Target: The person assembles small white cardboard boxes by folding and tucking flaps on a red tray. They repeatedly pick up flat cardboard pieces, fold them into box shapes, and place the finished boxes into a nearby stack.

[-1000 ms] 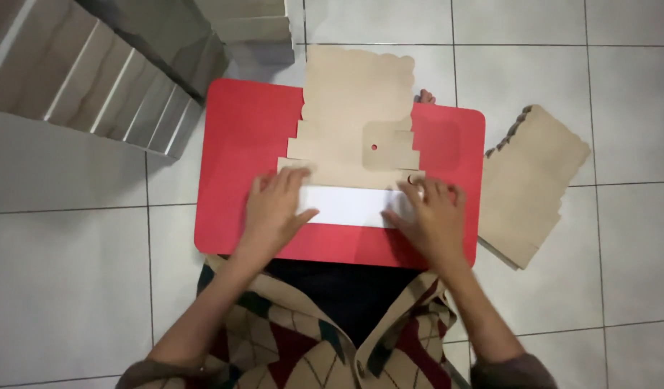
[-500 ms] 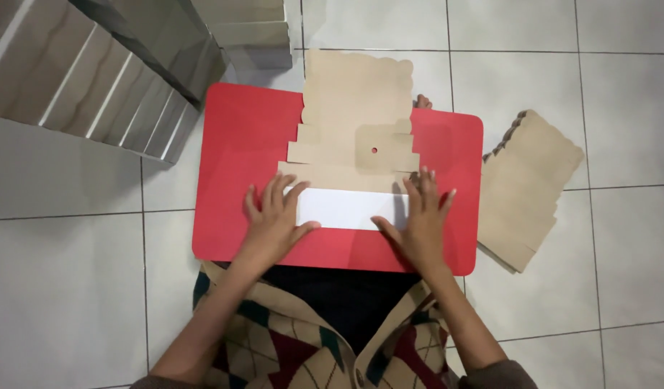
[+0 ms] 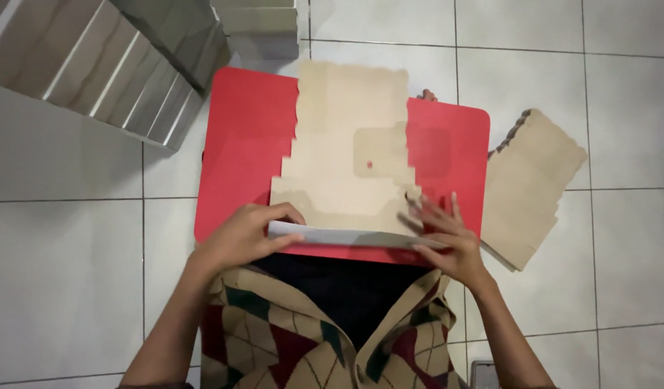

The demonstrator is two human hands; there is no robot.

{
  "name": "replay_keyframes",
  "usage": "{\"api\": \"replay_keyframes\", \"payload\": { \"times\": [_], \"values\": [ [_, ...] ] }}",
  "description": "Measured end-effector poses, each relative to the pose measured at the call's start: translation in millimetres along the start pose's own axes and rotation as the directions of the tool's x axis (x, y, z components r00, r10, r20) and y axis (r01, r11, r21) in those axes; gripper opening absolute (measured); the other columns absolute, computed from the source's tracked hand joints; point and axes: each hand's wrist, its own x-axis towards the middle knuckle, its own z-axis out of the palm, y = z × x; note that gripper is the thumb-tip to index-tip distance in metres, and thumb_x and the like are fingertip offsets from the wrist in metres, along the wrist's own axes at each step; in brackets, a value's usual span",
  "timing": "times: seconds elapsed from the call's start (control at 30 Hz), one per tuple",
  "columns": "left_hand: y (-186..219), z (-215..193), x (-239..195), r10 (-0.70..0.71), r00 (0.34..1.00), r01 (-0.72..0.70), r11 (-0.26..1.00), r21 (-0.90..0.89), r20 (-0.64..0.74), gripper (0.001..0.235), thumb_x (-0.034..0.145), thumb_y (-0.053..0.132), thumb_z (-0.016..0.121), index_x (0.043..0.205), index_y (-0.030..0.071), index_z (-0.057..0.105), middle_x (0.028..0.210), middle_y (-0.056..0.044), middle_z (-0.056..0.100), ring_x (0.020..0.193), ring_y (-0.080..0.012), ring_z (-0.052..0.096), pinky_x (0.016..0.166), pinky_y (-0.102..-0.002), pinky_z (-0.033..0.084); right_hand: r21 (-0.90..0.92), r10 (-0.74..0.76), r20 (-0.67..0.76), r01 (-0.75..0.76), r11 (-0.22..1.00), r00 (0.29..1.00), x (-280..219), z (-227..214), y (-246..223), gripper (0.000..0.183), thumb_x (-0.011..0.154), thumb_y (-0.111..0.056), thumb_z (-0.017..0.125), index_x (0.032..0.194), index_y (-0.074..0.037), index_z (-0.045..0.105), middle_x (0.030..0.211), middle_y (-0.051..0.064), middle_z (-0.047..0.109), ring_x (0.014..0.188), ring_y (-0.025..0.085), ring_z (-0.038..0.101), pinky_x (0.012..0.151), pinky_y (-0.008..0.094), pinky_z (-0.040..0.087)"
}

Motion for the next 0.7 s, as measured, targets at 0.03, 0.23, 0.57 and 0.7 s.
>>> {"api": "replay_keyframes", "payload": {
  "times": [0.03,0.23,0.57,0.7],
  "values": [
    [5.6,-3.0,-3.1,-0.002,1.0,0.002,1.0,-0.003,-0.002,0.026,0.08,0.017,0.082,0.103,0.016,0.071,0.093,-0.002,0.082,0.1,-0.0276,0.077,0.099,-0.045,0.052,0.0,0.0,0.004,0.0,1.0,1.0,5.6,-6.7,-17.9,0.012,0.073,-0.022,0.09,0.075,-0.015,0.081,0.122,0.007,0.075,0.133,0.029,0.06,0.133,0.051,0.016],
    [11.3,1.2,4.0,-0.117,0.933,-0.035,0.911,-0.41,-0.341,0.049,0.073,0.009,0.087,0.118,0.003,0.068,0.105,-0.015,0.076,0.096,-0.0227,0.069,0.085,-0.044,0.057,0.153,0.308,-0.333,-0.272,0.95,0.891,-25.9,-0.5,35.4,0.021,0.091,-0.02,0.08,0.093,-0.002,0.07,0.075,0.014,0.065,0.067,0.023,0.059,0.078,0.044,0.054],
    [-8.4,22.2,82.6,-0.192,0.702,0.193,0.978,-0.076,-0.686,0.076,0.097,0.026,0.072,0.153,-0.003,0.029,0.145,-0.038,0.045,0.137,-0.0538,0.044,0.108,-0.067,0.036,0.108,0.426,-0.448,-0.425,0.899,0.786,99.2,53.0,24.3,0.036,0.107,-0.03,0.064,0.13,-0.004,0.052,0.105,0.025,0.068,0.097,0.038,0.066,0.082,0.053,0.057],
    [-28.4,48.3,109.1,0.075,0.796,0.382,0.708,0.594,-0.601,0.078,0.093,0.034,0.075,0.151,-0.008,0.043,0.156,-0.034,0.039,0.149,-0.0465,0.031,0.116,-0.071,0.01,-0.384,0.159,-0.46,-0.357,0.851,0.874,106.9,68.0,37.0,0.085,0.078,-0.033,0.091,0.139,0.008,0.048,0.121,0.033,0.061,0.11,0.05,0.063,0.095,0.063,0.049]
  ]
}}
